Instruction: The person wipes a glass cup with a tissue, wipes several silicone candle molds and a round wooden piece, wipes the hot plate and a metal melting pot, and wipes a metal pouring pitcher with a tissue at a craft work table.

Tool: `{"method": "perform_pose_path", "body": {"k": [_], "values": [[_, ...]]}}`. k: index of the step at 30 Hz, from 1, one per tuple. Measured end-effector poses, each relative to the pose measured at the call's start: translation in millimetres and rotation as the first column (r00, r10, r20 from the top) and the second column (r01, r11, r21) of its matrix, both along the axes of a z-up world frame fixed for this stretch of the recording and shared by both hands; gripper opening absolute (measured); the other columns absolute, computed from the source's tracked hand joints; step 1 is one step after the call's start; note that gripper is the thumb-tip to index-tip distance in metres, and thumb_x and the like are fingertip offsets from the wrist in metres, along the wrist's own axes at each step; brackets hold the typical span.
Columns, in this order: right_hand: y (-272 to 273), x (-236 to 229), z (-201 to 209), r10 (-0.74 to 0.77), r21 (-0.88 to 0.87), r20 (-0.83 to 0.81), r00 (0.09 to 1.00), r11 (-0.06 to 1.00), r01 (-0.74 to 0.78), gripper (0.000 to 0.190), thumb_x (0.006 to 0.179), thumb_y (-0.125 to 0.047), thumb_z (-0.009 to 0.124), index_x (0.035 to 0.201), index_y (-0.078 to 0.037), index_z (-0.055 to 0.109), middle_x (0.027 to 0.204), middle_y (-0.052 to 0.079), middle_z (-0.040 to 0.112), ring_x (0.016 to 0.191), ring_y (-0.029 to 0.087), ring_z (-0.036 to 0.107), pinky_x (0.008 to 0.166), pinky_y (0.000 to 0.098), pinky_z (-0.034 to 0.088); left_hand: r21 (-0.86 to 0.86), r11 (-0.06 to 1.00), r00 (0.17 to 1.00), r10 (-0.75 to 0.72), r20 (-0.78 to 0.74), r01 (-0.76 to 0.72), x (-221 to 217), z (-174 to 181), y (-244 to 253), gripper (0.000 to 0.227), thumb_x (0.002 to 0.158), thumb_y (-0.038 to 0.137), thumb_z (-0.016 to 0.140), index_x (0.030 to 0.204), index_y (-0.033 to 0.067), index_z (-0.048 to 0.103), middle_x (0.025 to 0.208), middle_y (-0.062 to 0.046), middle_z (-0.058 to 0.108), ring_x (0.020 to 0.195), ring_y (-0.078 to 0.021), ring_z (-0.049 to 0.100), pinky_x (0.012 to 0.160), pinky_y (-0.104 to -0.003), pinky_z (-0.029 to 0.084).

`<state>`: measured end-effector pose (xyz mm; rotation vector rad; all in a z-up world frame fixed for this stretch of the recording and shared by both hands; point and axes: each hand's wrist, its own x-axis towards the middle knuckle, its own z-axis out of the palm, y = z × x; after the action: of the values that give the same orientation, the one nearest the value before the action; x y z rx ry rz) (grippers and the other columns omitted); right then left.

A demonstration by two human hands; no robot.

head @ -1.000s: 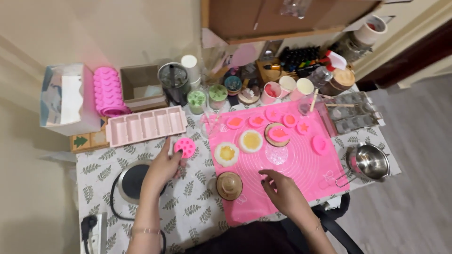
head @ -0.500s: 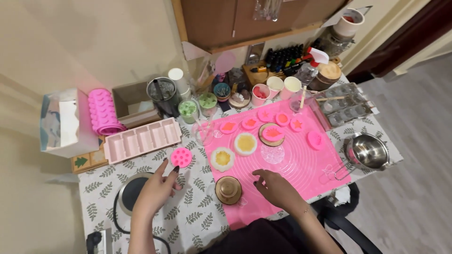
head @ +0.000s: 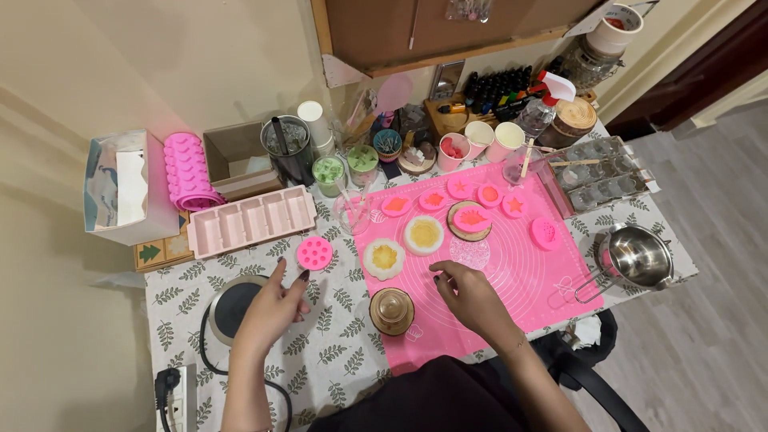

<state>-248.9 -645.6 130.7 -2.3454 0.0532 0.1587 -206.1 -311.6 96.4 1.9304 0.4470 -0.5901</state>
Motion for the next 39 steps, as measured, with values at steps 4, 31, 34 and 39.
{"method": "perform_pose_path", "body": {"k": [4,31,34,39], "values": [[-1.6,0.9,-11.9,0.002,0.006,-0.001,1.000,1.000,-0.002,0.025,0.090,-0.011,0.064,0.114,-0.006,0.070,0.077,0.015,0.072,0.070,0.027,0.072,0.068,0.0388,0.056,-0.169,0.983,0.997,0.074,-0.015,-0.075,4.2,-18.7,3.6,0.078,0.094,0.027,0.059,0.162,0.0119,0.025,0.062,-0.007,0.059,0.054,-0.0144,0.055,0.056,-0.032,0.049],[-18.4,-20.6,-73.7,0.043,-0.082,-0.193,0.980,0.995,-0.060,0.029,0.092,-0.018,0.064,0.118,-0.006,0.069,0.095,0.018,0.076,0.088,0.033,0.074,0.078,0.0426,0.058,0.293,0.874,0.676,-0.485,0.555,0.387,-67.5,-56.5,-115.7,0.122,0.061,0.024,0.095,0.154,0.0004,0.021,0.139,-0.019,0.049,0.130,-0.0377,0.042,0.112,-0.046,0.037],[-23.9,-22.3,-79.6,0.046,-0.098,-0.189,0.981,0.993,-0.066,0.030,0.091,-0.019,0.065,0.118,-0.006,0.068,0.097,0.017,0.076,0.090,0.033,0.074,0.080,0.0426,0.057,0.289,0.881,0.671,-0.474,0.571,0.376,-65.6,-66.4,-117.6,0.120,0.062,0.022,0.093,0.154,-0.0021,0.020,0.139,-0.019,0.050,0.128,-0.0378,0.044,0.110,-0.046,0.038],[-21.2,-26.6,-116.6,0.031,-0.060,-0.256,0.966,0.997,-0.048,0.044,0.084,-0.021,0.073,0.125,-0.009,0.065,0.107,0.015,0.070,0.098,0.030,0.071,0.087,0.0402,0.057,0.289,0.893,0.665,-0.450,0.596,0.345,-61.1,-67.5,-119.8,0.118,0.062,0.017,0.092,0.154,-0.0026,0.021,0.135,-0.018,0.053,0.125,-0.0378,0.047,0.109,-0.046,0.039]]}}
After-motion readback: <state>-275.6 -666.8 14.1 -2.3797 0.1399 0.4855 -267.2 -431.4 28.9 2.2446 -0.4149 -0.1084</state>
